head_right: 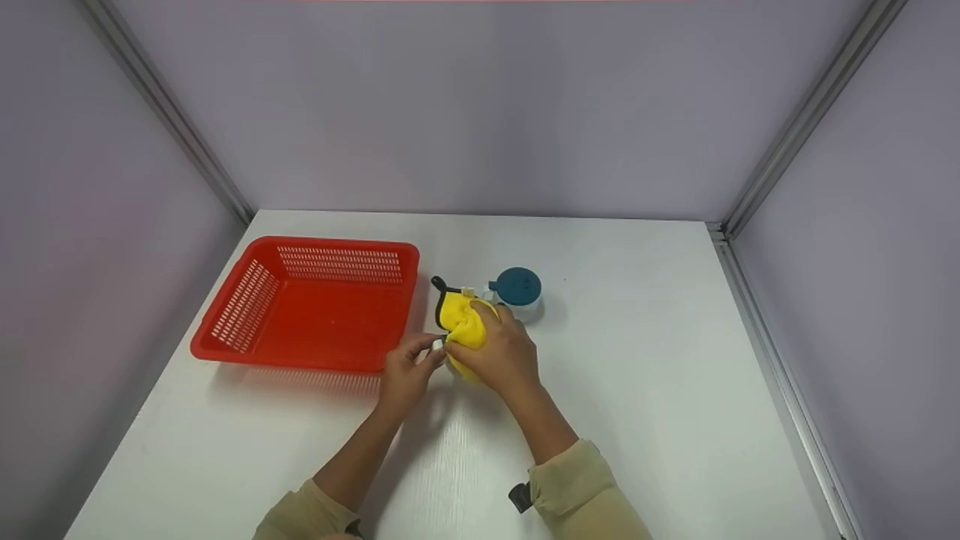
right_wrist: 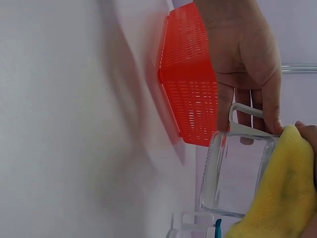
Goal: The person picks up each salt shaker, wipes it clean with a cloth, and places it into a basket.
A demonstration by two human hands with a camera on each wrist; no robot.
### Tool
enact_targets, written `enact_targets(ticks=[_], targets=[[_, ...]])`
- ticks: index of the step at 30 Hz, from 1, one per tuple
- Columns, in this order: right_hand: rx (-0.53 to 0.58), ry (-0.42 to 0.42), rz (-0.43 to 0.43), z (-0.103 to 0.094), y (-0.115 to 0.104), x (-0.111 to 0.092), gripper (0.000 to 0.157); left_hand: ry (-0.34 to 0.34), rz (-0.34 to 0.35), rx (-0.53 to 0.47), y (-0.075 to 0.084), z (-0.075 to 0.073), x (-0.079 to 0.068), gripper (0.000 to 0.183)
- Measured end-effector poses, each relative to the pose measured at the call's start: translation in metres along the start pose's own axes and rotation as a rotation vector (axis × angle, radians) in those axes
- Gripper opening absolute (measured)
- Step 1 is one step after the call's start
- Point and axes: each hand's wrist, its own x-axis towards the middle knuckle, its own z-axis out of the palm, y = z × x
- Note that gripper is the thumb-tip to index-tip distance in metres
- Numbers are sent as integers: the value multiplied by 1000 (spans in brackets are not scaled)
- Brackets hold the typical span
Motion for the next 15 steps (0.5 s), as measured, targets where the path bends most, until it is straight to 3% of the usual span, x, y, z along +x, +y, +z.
enact_targets(ticks=[15], targets=[[69,169,-10,6,14,8,72,0,26,-35,6,3,-3,14]])
